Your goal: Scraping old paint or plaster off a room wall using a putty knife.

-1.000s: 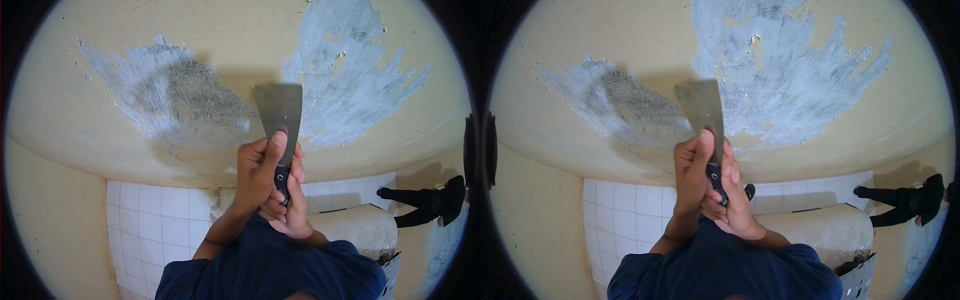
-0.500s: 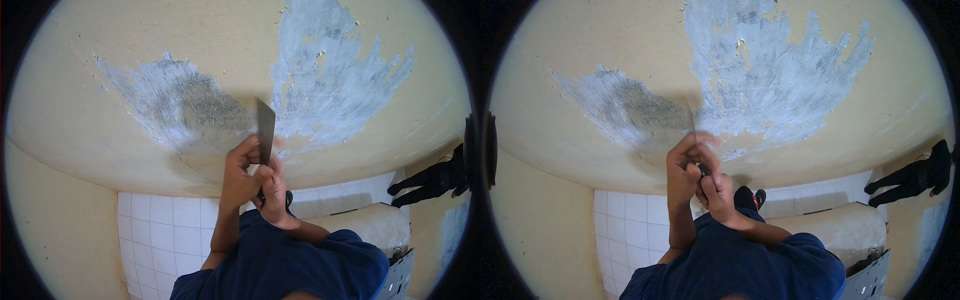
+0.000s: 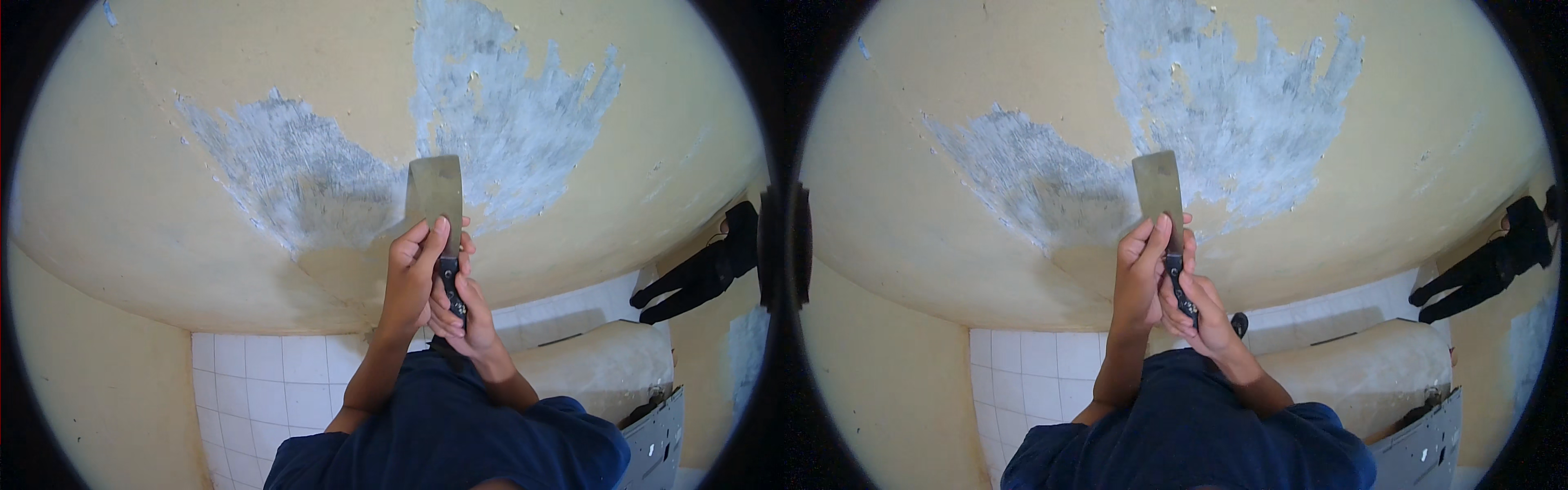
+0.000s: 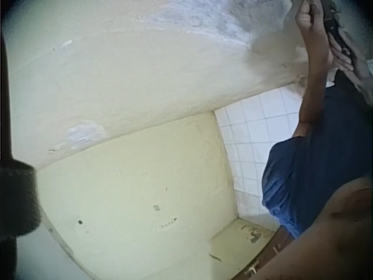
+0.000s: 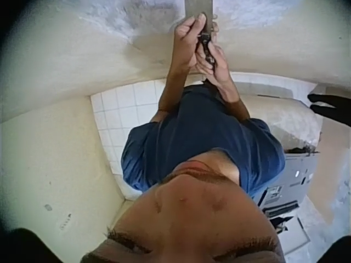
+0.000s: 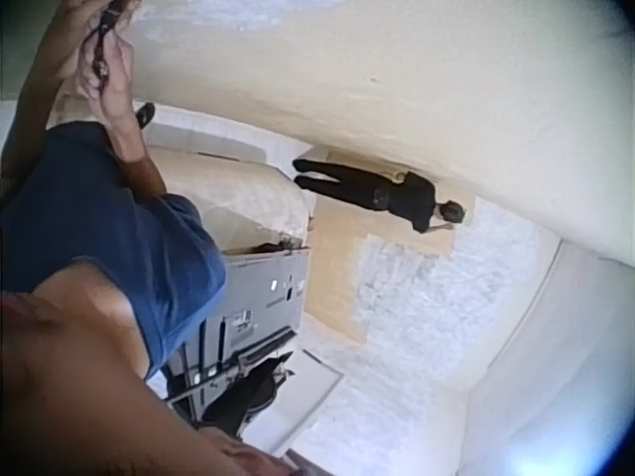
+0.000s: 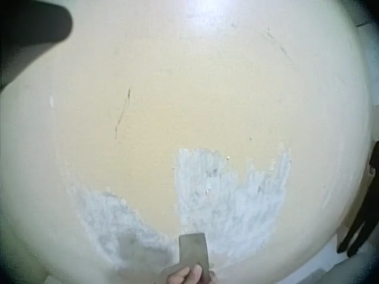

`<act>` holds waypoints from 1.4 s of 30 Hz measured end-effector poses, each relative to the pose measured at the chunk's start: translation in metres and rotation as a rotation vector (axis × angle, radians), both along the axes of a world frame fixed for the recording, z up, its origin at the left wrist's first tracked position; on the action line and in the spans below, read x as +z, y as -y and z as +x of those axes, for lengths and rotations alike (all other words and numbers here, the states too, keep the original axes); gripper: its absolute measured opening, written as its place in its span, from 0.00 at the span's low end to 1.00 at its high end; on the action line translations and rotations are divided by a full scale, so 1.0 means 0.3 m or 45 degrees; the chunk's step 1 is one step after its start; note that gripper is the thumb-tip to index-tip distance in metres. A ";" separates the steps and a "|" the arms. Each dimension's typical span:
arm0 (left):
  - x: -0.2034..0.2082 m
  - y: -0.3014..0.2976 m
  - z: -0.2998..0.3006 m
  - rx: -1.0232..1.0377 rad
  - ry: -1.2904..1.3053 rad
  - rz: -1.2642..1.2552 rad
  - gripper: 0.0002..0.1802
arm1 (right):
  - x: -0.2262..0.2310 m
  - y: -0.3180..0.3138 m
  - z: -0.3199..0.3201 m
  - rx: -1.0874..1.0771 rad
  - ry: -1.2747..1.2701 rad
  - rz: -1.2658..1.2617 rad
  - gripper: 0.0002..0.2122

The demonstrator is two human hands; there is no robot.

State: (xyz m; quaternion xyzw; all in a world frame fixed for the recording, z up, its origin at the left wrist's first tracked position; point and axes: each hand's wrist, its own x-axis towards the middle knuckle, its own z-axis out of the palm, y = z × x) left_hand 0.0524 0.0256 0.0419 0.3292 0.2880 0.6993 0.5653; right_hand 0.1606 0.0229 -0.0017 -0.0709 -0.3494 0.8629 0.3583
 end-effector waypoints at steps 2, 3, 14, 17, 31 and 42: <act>0.003 0.009 0.010 -0.012 0.003 -0.023 0.19 | 0.001 0.015 0.025 0.106 -0.023 -0.136 0.20; 0.003 0.010 0.012 -0.011 0.007 -0.019 0.19 | 0.002 0.015 0.034 0.217 -0.050 -0.264 0.21; -0.011 0.017 -0.006 0.105 -0.304 -0.044 0.20 | 0.003 0.043 -0.007 0.174 -0.073 -0.377 0.23; -0.006 0.010 0.001 0.182 -0.280 -0.088 0.21 | 0.017 0.030 -0.002 0.207 -0.043 -0.453 0.23; 0.021 0.003 0.002 0.135 -0.143 -0.097 0.21 | 0.088 0.028 0.006 0.168 0.134 -0.411 0.23; 0.263 -0.050 -0.091 0.253 -0.147 0.207 0.17 | 0.277 -0.064 -0.119 0.234 -0.188 -0.076 0.23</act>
